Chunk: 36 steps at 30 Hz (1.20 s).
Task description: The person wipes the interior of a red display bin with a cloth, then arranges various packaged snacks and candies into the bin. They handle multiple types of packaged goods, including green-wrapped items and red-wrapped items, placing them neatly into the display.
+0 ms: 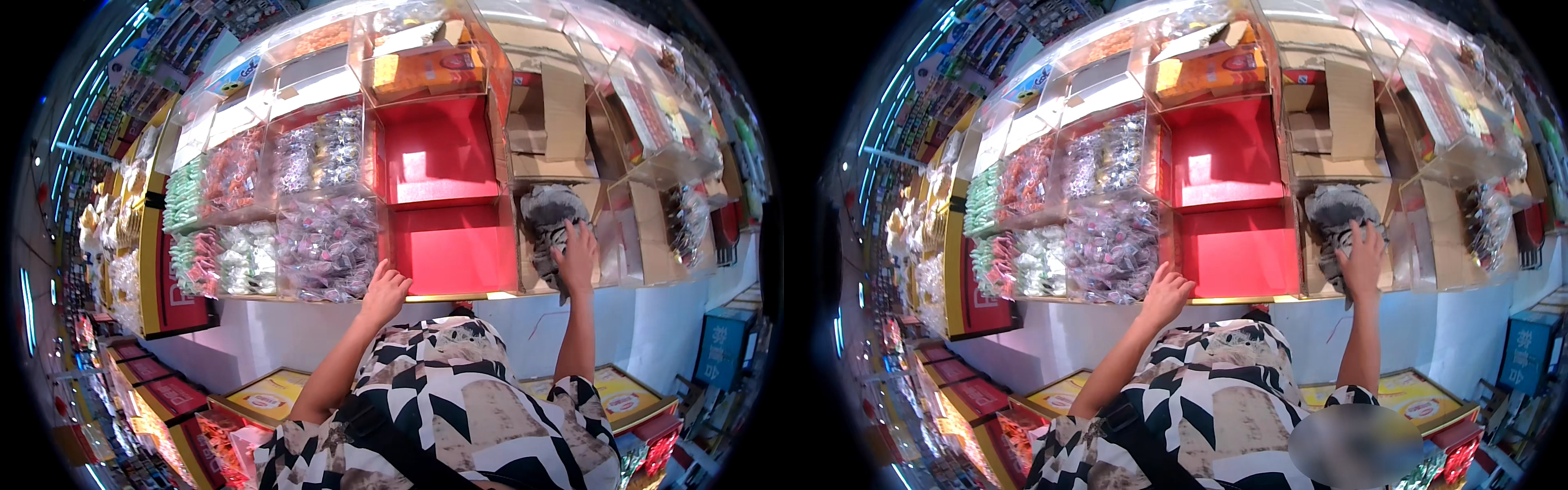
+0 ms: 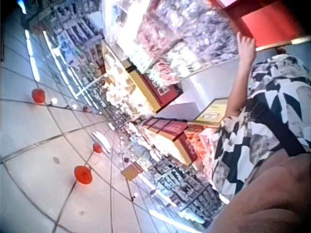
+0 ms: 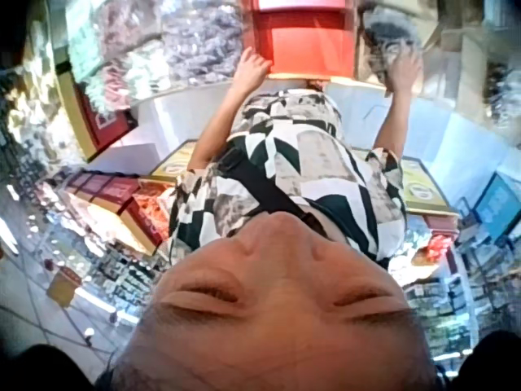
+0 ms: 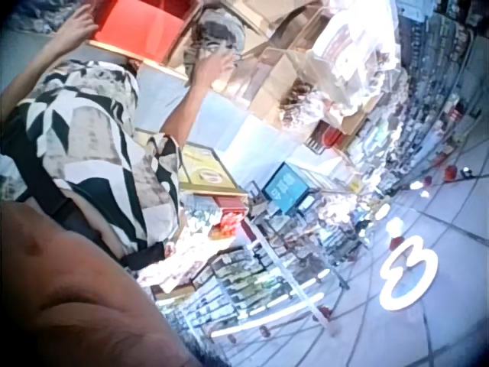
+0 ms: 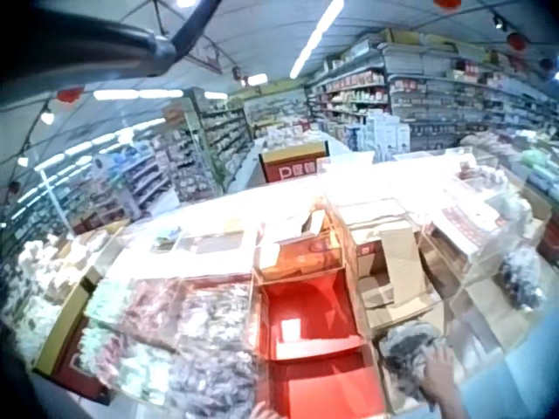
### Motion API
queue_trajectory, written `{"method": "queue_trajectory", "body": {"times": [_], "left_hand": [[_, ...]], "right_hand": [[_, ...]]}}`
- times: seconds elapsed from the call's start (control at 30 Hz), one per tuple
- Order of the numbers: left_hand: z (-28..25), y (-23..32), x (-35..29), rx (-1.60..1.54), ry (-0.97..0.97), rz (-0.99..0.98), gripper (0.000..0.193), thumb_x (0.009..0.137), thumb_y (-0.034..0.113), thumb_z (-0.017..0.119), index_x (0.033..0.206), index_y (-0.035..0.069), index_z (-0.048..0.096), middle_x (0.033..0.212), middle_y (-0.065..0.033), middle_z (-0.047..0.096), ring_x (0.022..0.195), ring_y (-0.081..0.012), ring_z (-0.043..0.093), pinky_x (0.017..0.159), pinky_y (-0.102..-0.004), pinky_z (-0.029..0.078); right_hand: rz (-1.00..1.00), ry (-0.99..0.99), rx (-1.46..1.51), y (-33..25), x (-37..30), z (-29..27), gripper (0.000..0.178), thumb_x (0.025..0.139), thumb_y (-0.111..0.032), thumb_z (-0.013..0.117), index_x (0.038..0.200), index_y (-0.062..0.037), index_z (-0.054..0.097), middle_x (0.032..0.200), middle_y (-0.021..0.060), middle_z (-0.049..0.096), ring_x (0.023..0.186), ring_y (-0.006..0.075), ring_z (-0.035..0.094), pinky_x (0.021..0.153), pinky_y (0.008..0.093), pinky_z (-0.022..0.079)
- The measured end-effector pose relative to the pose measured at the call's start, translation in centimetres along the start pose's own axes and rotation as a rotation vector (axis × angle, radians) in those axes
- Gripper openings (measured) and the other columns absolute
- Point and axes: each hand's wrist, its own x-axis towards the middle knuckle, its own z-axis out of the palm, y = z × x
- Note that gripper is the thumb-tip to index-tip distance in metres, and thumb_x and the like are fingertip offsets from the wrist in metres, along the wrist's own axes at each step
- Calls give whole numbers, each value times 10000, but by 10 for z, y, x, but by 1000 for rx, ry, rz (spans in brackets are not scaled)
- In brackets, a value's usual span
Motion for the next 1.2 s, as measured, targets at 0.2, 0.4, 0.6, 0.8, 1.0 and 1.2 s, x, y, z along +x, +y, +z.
{"method": "queue_trajectory", "body": {"times": [0.2, 0.4, 0.6, 0.8, 1.0, 1.2], "left_hand": [[10, -1, -3, -7, 40, 15, 116, 794, 94, 550, 849, 102, 652, 774, -39, 608, 889, -205, 592, 1143, -469, 262], [20, 0, -10, -35, 124, -24, 133, 793, 96, 545, 855, 109, 662, 744, -34, 591, 848, -203, 584, 1132, -465, 281], [21, -1, -8, 2, 140, -42, 109, 777, 107, 553, 827, 111, 649, 732, -26, 574, 831, -198, 583, 1112, -448, 316], [30, -5, -14, -33, 204, -93, 97, 775, 111, 542, 837, 91, 615, 761, -58, 570, 833, -227, 573, 1118, -452, 315], [28, -2, -3, -11, 313, -131, 51, 761, 131, 556, 779, 93, 584, 746, -51, 580, 864, -214, 605, 1092, -382, 352], [22, 0, -6, -117, 252, -164, 47, 751, 103, 563, 785, 70, 565, 761, -74, 565, 913, -231, 595, 1123, -405, 327]], "right_hand": [[306, -603, 242, 77, -23, 51, 323, 765, -128, 685, 1070, -51, 609, 985, 118, 649, 930, 306, 604, 846, 404, 467], [380, -260, 1856, 58, 42, -81, 263, 805, -88, 632, 1053, -21, 577, 995, 95, 626, 909, 208, 609, 863, 326, 491], [236, 141, 2225, -63, 120, -166, 419, 812, -52, 629, 1202, -41, 475, 1142, 142, 594, 1026, 255, 618, 918, 417, 520], [-84, 177, 1675, -205, 190, -89, 425, 876, -14, 585, 1281, -55, 462, 1122, 94, 570, 1018, 179, 577, 882, 317, 483], [-416, -286, 782, -278, 213, 180, 479, 827, -136, 624, 1275, -37, 483, 1200, 169, 556, 1137, 325, 533, 964, 463, 408], [-687, -108, 458, -309, 190, 270, 249, 765, -211, 601, 927, -24, 626, 1062, 207, 602, 1028, 378, 553, 941, 470, 424]]}}
